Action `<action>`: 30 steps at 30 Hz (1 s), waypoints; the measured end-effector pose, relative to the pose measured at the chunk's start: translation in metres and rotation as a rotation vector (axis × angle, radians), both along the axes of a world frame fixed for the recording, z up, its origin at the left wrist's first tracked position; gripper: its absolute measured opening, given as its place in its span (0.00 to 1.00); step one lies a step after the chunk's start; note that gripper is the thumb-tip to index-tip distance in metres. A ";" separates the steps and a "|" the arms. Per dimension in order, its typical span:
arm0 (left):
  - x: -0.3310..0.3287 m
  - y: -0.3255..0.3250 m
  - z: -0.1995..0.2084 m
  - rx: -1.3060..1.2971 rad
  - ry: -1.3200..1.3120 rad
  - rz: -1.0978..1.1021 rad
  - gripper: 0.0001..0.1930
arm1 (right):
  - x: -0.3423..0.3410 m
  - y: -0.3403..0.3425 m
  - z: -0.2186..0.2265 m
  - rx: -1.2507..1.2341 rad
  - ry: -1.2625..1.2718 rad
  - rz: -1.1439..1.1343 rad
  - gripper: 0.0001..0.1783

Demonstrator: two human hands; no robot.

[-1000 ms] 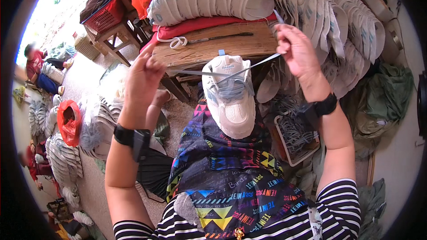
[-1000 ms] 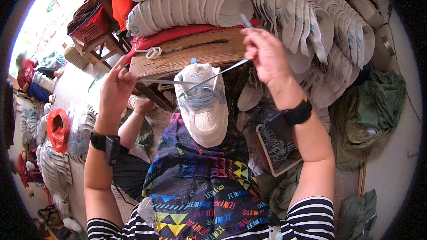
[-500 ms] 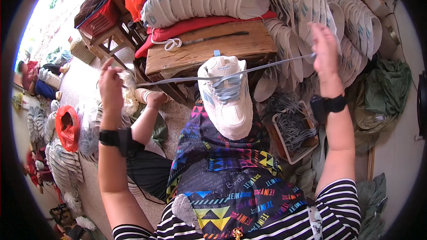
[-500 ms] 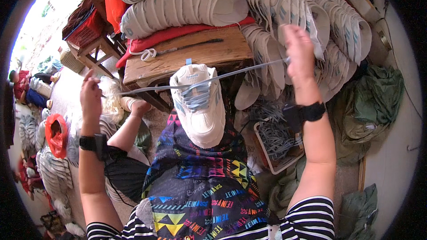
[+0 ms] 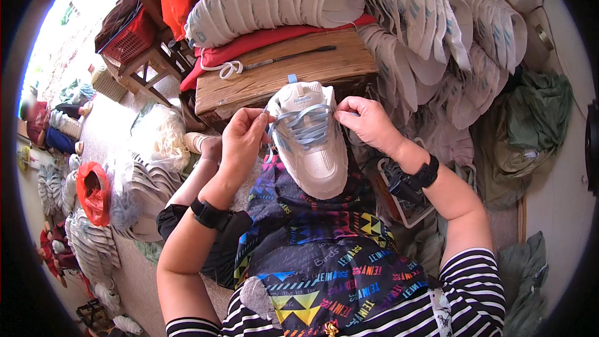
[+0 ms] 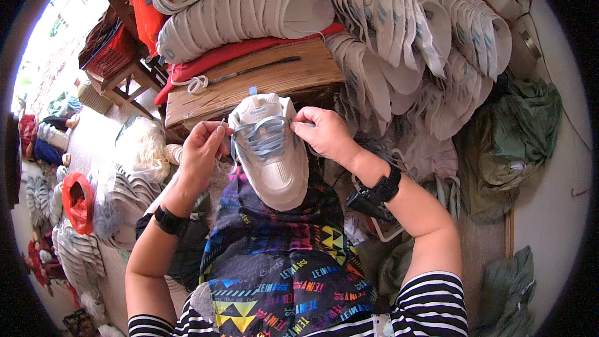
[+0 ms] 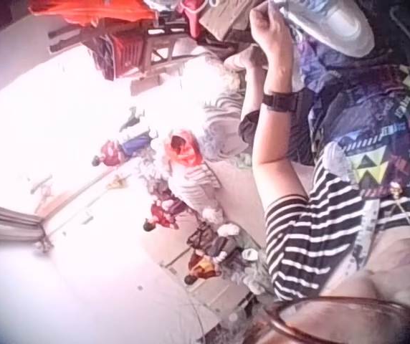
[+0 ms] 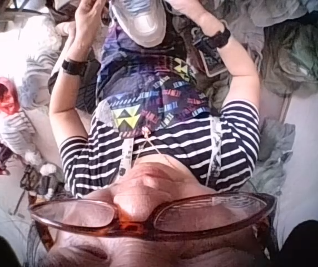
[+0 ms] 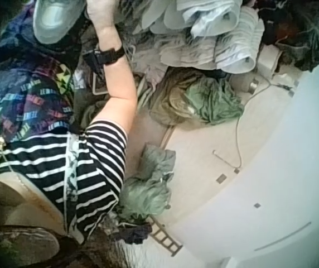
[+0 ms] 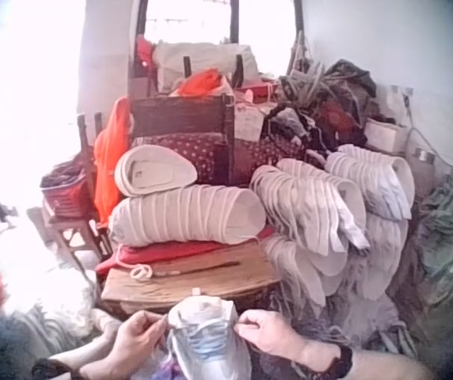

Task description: Insert laces into a white sneaker upper while sitting on the floor in a manufacturing environment.

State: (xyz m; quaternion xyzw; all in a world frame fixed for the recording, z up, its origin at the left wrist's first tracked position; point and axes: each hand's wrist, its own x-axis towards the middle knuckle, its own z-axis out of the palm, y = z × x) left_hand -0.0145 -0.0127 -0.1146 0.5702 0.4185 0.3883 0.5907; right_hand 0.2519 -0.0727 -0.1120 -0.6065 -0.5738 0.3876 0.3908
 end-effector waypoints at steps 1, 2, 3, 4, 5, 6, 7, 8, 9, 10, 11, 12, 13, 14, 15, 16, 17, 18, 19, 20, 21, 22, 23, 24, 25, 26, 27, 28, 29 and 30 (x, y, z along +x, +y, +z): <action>0.000 0.001 -0.001 0.000 0.001 -0.003 0.08 | 0.000 0.000 0.000 -0.040 0.014 0.030 0.06; -0.001 0.002 -0.002 0.008 0.031 0.003 0.08 | 0.002 -0.001 0.001 -0.055 0.029 0.038 0.07; -0.001 0.003 -0.001 0.018 0.062 0.011 0.08 | 0.004 0.000 0.002 -0.054 0.030 0.036 0.07; -0.001 0.003 0.000 0.018 0.063 0.010 0.08 | 0.005 0.002 0.001 -0.039 0.060 0.013 0.06; -0.001 0.002 0.003 -0.037 0.059 -0.022 0.09 | 0.007 0.003 0.001 -0.024 0.091 -0.009 0.06; -0.001 0.001 0.006 -0.091 0.054 -0.054 0.09 | 0.008 0.004 0.002 -0.024 0.093 -0.009 0.06; -0.001 0.000 0.008 -0.091 0.056 -0.053 0.09 | 0.008 0.006 0.002 -0.025 0.153 -0.012 0.06; 0.001 -0.001 0.008 -0.108 0.094 -0.079 0.09 | 0.009 0.007 0.002 -0.027 0.213 -0.014 0.06; 0.003 -0.002 0.010 -0.124 0.132 -0.105 0.09 | 0.009 0.008 0.003 -0.026 0.214 -0.015 0.06; 0.004 -0.003 0.012 -0.130 0.163 -0.111 0.09 | 0.010 0.008 0.003 -0.024 0.188 0.015 0.06; 0.004 -0.003 0.012 -0.130 0.164 -0.112 0.09 | 0.010 0.008 0.003 -0.021 0.162 0.046 0.06; 0.005 -0.002 0.010 -0.121 0.203 -0.124 0.09 | 0.010 0.009 0.005 -0.022 0.163 0.046 0.06; 0.005 -0.002 0.009 -0.111 0.242 -0.136 0.09 | 0.009 0.009 0.008 -0.036 0.107 0.061 0.06; 0.005 -0.002 0.009 -0.112 0.243 -0.136 0.09 | 0.009 0.010 0.011 -0.050 0.051 0.075 0.05; 0.006 -0.002 0.010 -0.097 0.260 -0.137 0.08 | 0.009 0.011 0.012 -0.050 0.052 0.073 0.05; 0.007 -0.002 0.011 -0.081 0.277 -0.138 0.08 | 0.011 0.013 0.012 -0.027 -0.030 0.086 0.07; 0.007 -0.002 0.011 -0.081 0.278 -0.140 0.08 | 0.011 0.014 0.013 -0.004 -0.111 0.098 0.09; 0.007 -0.001 0.012 -0.067 0.304 -0.147 0.07 | 0.007 0.013 0.017 -0.004 -0.110 0.099 0.09; 0.006 0.000 0.012 -0.054 0.330 -0.153 0.07 | 0.001 0.011 0.023 0.124 -0.297 0.068 0.08; 0.005 0.001 0.011 -0.055 0.332 -0.152 0.07 | -0.005 0.009 0.027 0.252 -0.483 0.036 0.07; 0.005 0.001 0.011 -0.027 0.369 -0.152 0.06 | -0.008 0.008 0.028 0.252 -0.480 0.036 0.07; 0.005 0.002 0.011 0.000 0.407 -0.152 0.05 | -0.010 0.008 0.029 0.486 -0.667 0.088 0.06; 0.006 0.001 0.011 -0.001 0.410 -0.151 0.05 | -0.012 0.007 0.028 0.723 -0.851 0.140 0.06; 0.007 0.001 0.011 0.027 0.424 -0.141 0.05 | -0.013 0.006 0.027 0.690 -0.908 0.174 0.06; 0.009 0.000 0.011 0.056 0.438 -0.132 0.05 | -0.012 0.006 0.025 0.693 -0.902 0.177 0.06; 0.011 0.000 0.010 0.035 0.402 -0.120 0.05 | -0.010 0.007 0.022 0.638 -0.841 0.157 0.06; 0.012 0.000 0.008 0.034 0.405 -0.113 0.05 | -0.008 0.008 0.021 0.582 -0.782 0.139 0.06; 0.013 0.000 0.006 0.114 0.456 -0.090 0.06 | -0.006 0.009 0.022 0.542 -0.728 0.155 0.06; 0.013 0.001 0.004 0.196 0.507 -0.067 0.07 | -0.005 0.010 0.025 0.545 -0.725 0.160 0.06; 0.015 0.001 0.009 0.329 0.602 -0.093 0.03 | -0.002 0.010 0.030 0.569 -0.793 0.208 0.06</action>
